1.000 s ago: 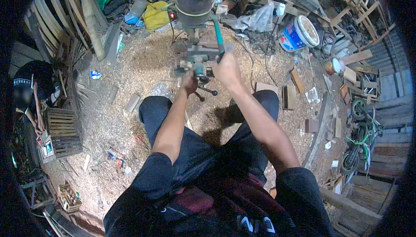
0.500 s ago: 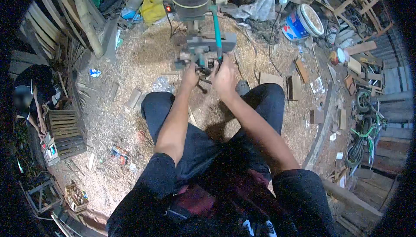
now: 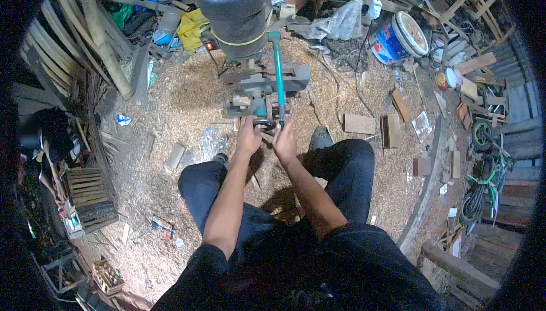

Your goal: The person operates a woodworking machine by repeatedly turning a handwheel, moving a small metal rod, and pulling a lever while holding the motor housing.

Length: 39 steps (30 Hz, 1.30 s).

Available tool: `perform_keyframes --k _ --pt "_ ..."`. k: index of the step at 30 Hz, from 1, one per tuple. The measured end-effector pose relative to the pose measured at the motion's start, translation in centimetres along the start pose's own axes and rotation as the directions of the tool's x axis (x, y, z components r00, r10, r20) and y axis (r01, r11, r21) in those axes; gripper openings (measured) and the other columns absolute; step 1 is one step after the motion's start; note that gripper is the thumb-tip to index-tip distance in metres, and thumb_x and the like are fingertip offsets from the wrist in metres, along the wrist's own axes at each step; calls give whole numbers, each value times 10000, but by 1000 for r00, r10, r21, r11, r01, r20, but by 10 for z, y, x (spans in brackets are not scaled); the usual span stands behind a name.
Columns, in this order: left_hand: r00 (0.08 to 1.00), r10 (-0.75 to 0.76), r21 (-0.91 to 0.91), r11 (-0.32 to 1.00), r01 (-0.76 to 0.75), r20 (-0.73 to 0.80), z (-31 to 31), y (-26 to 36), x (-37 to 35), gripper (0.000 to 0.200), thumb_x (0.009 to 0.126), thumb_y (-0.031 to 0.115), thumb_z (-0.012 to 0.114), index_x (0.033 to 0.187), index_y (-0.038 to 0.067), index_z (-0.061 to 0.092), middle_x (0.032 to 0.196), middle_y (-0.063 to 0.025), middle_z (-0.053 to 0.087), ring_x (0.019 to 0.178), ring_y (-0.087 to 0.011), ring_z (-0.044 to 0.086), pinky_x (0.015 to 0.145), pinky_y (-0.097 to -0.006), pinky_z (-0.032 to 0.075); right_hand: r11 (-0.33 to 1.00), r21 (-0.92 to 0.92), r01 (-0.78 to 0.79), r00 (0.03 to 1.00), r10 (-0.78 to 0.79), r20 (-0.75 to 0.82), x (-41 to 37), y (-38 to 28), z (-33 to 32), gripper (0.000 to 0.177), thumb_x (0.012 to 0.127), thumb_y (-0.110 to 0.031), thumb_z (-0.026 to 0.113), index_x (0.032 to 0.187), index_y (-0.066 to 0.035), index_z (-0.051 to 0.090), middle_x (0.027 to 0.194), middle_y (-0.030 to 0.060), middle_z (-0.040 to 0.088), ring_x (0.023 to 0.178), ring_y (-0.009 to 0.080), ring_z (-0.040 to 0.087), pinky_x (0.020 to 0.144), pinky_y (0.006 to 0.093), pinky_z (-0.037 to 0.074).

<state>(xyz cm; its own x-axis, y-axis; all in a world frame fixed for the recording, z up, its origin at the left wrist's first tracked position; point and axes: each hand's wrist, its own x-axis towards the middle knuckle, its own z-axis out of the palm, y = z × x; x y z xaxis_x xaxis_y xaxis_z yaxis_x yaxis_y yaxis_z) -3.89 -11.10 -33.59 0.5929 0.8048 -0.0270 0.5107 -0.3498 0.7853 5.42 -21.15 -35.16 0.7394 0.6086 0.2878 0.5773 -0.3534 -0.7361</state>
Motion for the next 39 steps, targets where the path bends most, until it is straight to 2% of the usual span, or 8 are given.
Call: perform_keyframes --k 11,18,25,26,29,32,35,39 --pt "993 115 57 992 -114 -7 -3 -9 1 378 837 -57 517 1209 11 529 1166 -224 561 1111 -424 538 958 -480 437 991 27 -132 987 129 92 -2 7 4 452 990 -167 465 1367 66 373 1216 347 544 1056 504 569 906 526 464" --pt "972 234 -67 970 -235 -20 8 -31 -1 481 849 -17 527 1326 14 476 1304 -237 520 1240 -423 479 1065 -430 388 964 82 253 967 -253 -5 31 -118 -125 218 908 -20 572 1115 47 568 1138 300 562 1000 469 599 834 468 495" --pt "940 328 -12 945 -328 100 2 -44 -1 620 840 41 539 1431 -25 363 1434 -287 421 1356 -450 369 1145 -441 321 744 -70 664 695 -649 -309 226 -253 -222 174 901 -131 649 1022 -16 601 924 182 678 840 310 677 714 372 516" --pt "958 249 49 965 -258 145 -1 -36 -2 622 842 43 537 1434 -24 361 1446 -283 411 1367 -441 359 1148 -434 318 560 -76 825 475 -761 -442 247 -269 -226 164 947 -142 603 995 13 578 859 151 645 792 313 633 698 401 489" --pt "961 230 194 946 -258 154 18 -76 14 602 872 86 548 1438 -19 371 1451 -270 415 1345 -410 398 1130 -403 347 446 -132 885 330 -803 -496 275 -262 -217 314 904 -39 606 1185 47 495 1099 249 619 1022 443 582 878 457 473" --pt "990 132 -6 991 -132 56 -4 -41 -4 538 894 113 557 1396 -33 434 1378 -263 501 1236 -409 520 1064 -410 415 678 -63 733 585 -674 -451 264 -189 -172 221 914 -168 646 1060 -2 637 920 206 683 846 308 684 717 377 522" --pt "997 77 -3 997 -77 11 -21 -19 -13 470 898 91 564 1354 -9 510 1347 -245 539 1267 -380 507 1068 -402 410 946 -29 322 947 -321 31 192 -85 -120 269 945 -228 584 1017 13 676 893 228 693 839 383 680 742 419 523" --pt "997 10 -78 997 -16 -71 -12 -29 -11 384 933 157 588 1303 54 587 1292 -211 595 1196 -346 578 1022 -372 453 967 -250 49 863 85 498 56 92 -24 473 883 -428 612 1011 21 686 949 322 661 948 457 650 827 486 523"
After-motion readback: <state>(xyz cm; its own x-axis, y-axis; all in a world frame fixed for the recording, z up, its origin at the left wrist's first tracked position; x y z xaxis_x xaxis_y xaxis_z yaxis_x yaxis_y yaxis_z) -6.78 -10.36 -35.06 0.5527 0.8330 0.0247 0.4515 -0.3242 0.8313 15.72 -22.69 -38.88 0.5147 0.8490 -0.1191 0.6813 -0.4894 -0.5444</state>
